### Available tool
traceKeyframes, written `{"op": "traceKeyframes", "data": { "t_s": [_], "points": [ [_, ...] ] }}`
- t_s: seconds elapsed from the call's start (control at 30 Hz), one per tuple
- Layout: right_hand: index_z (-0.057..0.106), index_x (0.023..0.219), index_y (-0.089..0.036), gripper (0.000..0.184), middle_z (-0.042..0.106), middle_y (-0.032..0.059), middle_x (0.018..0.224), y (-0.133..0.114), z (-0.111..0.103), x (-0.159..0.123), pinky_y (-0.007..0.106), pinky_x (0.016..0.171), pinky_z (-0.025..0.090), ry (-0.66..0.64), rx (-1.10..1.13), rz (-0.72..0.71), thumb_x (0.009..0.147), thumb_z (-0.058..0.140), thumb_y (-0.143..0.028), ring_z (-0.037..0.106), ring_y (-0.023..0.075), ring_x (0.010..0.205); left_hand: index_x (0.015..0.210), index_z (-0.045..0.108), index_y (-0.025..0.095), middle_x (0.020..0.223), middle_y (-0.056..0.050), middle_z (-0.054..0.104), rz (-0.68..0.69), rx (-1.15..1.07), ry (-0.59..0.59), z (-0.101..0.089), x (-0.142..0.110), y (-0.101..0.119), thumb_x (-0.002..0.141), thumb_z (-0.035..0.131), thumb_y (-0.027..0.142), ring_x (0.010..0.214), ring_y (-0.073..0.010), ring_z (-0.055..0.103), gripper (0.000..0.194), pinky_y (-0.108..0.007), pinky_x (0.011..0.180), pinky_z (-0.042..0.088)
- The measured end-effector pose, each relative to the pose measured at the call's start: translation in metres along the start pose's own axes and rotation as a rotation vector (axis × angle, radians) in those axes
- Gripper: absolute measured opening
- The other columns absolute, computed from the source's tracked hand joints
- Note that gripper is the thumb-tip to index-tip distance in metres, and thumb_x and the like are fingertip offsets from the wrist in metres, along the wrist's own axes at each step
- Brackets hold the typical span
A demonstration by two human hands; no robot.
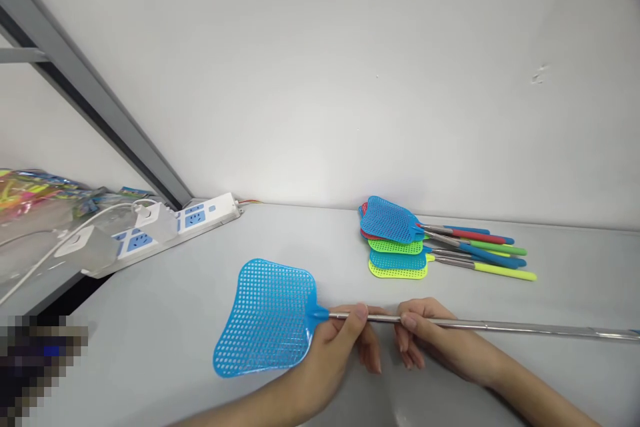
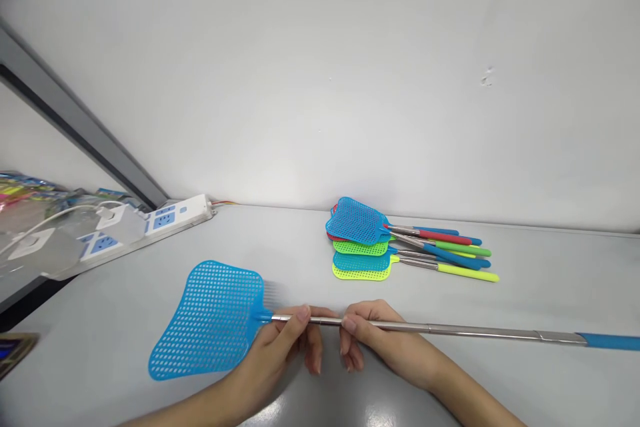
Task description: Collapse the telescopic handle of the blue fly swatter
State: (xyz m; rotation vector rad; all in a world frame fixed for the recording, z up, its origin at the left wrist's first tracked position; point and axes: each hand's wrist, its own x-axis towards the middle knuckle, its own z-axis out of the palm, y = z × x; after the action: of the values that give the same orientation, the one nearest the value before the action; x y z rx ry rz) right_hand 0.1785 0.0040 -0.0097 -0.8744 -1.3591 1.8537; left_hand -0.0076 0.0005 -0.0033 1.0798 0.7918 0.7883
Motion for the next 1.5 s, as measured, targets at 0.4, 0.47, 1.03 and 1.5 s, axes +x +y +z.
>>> {"op": "traceKeyframes", "data": {
  "t_s": [0.4, 0.47, 1.03, 1.5],
  "points": [
    [0.065, 0.073, -0.012, 0.038, 0.056, 0.0007, 0.050, -0.010, 0.005, -0.002, 0.027, 0.060, 0.046, -0.007, -0.133, 0.001, 0.087, 0.045, -0.043, 0.057, 0.0143, 0.057, 0.092, 0.066, 0.013, 0.052, -0.001, 0.057, -0.049, -0.130, -0.056, -0.002, -0.001, 0.000, 0.090, 0.038, 0.045, 0.052, -0.0142, 0.051, 0.043, -0.026, 0.059, 0.038],
    [0.065, 0.072, -0.013, 0.040, 0.058, 0.0017, 0.053, -0.013, 0.008, -0.003, 0.027, 0.061, 0.045, 0.008, -0.203, 0.005, 0.087, 0.044, -0.044, 0.057, 0.0143, 0.058, 0.101, 0.064, 0.012, 0.052, -0.001, 0.058, -0.050, -0.148, -0.063, -0.002, 0.000, 0.001, 0.089, 0.039, 0.043, 0.051, -0.0139, 0.051, 0.042, -0.025, 0.056, 0.038],
    [0.063, 0.071, -0.013, 0.046, 0.059, 0.0042, 0.062, -0.020, 0.012, -0.003, 0.028, 0.064, 0.043, 0.020, -0.273, 0.006, 0.087, 0.040, -0.049, 0.055, 0.0152, 0.062, 0.101, 0.063, 0.008, 0.059, -0.007, 0.062, -0.051, -0.243, -0.069, -0.002, 0.005, 0.001, 0.087, 0.041, 0.052, 0.052, -0.0142, 0.053, 0.051, -0.025, 0.055, 0.039],
    [0.063, 0.074, -0.013, 0.039, 0.056, 0.0022, 0.060, -0.014, 0.010, -0.003, 0.028, 0.064, 0.041, 0.033, -0.217, -0.012, 0.087, 0.043, -0.044, 0.054, 0.0151, 0.063, 0.095, 0.063, 0.006, 0.058, -0.006, 0.061, -0.097, -0.274, -0.042, -0.002, 0.007, 0.009, 0.081, 0.053, 0.048, 0.054, -0.0132, 0.055, 0.045, -0.023, 0.055, 0.039]
  ]
}}
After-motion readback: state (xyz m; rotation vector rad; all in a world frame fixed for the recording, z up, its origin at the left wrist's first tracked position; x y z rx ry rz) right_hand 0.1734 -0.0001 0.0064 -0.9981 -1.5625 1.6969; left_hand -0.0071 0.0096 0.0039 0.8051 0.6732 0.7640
